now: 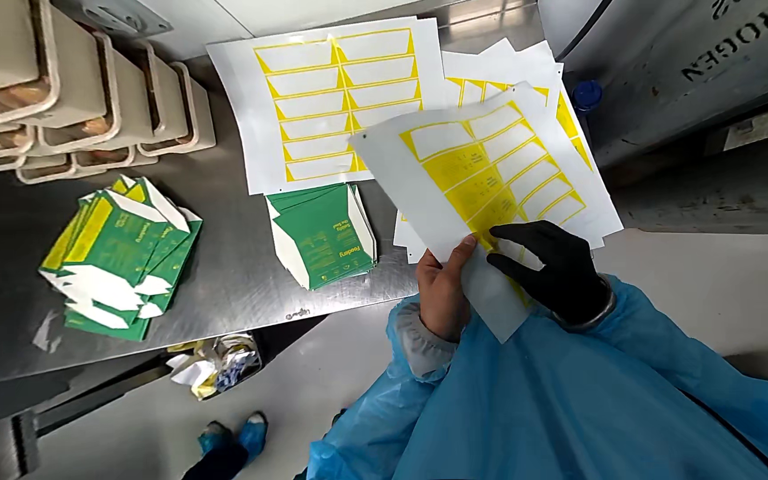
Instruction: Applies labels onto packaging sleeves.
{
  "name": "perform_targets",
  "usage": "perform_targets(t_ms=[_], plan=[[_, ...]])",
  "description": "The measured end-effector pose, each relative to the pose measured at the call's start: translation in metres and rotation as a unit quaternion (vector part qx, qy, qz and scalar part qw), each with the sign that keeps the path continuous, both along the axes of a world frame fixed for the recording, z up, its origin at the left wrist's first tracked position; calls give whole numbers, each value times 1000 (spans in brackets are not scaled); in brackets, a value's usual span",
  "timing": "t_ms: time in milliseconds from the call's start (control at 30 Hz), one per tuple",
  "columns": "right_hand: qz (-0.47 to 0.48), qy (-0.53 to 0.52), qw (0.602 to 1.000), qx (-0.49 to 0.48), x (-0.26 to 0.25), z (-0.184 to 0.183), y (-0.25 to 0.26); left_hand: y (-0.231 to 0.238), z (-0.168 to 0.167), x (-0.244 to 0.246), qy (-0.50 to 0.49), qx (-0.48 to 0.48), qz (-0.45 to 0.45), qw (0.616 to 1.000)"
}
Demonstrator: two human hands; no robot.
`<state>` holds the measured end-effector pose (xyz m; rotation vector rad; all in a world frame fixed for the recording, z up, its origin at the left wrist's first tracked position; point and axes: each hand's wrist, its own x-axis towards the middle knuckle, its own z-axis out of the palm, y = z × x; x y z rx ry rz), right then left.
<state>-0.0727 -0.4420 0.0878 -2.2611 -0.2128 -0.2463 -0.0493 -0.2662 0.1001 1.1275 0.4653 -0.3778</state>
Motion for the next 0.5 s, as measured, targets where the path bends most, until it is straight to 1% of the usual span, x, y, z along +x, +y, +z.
perform_targets(t_ms=[100,200,267,300,367,500], plan=[[30,-60,994,-84,-1,-10,3,2,-2,-2,20,-22,14,999],[57,-105,975,-187,-4,-21,2,4,-5,-3,25,-15,11,1000],[75,-89,959,-257,-6,-25,-2,7,-7,-3,7,-1,-7,1000],[78,-79,957,-268,-7,-28,-3,7,-8,-3,1,12,-7,1000],[70,-72,964,-247,-7,-33,-5,4,-6,-3,20,13,7,1000],[52,-112,979,-164,-11,-29,2,2,-13,-5,87,-68,13,994]])
